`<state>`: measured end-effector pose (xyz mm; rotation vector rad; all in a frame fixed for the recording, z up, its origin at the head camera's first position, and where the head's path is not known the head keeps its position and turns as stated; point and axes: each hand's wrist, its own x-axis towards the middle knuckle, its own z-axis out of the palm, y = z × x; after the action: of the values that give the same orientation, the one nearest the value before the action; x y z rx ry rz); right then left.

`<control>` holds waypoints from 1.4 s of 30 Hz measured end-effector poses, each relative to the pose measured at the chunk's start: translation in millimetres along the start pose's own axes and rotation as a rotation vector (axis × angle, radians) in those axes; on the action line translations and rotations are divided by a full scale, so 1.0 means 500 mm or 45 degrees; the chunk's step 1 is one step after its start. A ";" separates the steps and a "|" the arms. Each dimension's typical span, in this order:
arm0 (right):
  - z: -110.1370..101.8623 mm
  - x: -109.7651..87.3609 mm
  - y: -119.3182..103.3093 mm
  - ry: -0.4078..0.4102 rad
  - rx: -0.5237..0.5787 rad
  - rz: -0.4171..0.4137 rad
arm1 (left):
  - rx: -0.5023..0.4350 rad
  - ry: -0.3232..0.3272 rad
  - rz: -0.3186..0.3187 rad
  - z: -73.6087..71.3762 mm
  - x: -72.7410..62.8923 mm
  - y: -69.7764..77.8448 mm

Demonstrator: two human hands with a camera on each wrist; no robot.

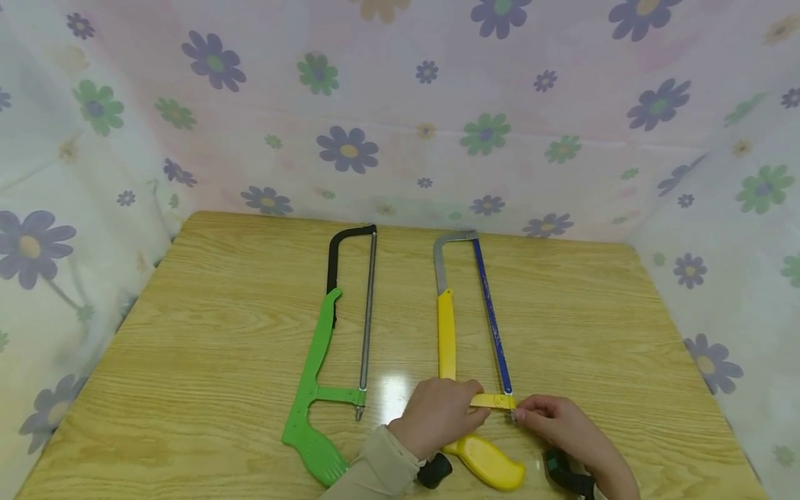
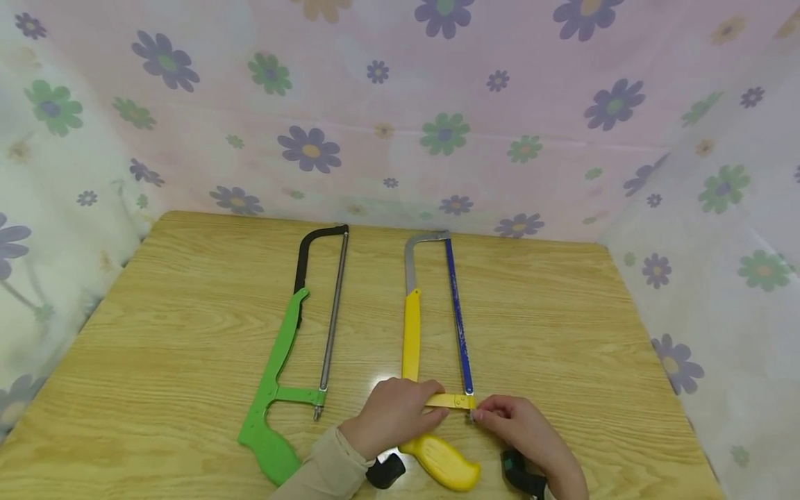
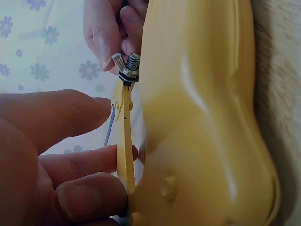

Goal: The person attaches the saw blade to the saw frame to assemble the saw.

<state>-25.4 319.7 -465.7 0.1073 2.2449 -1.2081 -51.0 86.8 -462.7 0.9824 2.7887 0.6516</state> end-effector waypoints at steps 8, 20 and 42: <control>0.000 0.000 0.001 0.002 -0.035 -0.022 | 0.007 0.003 -0.003 0.000 -0.001 0.001; 0.000 -0.003 -0.003 -0.006 -0.031 -0.029 | 0.021 0.018 0.001 -0.002 -0.001 0.002; 0.003 0.005 0.006 0.030 -0.067 -0.055 | 0.010 -0.001 -0.022 -0.005 0.000 0.005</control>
<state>-25.8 320.0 -469.9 0.0534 2.3081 -1.1750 -50.1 87.6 -459.6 0.9584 2.7981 0.6383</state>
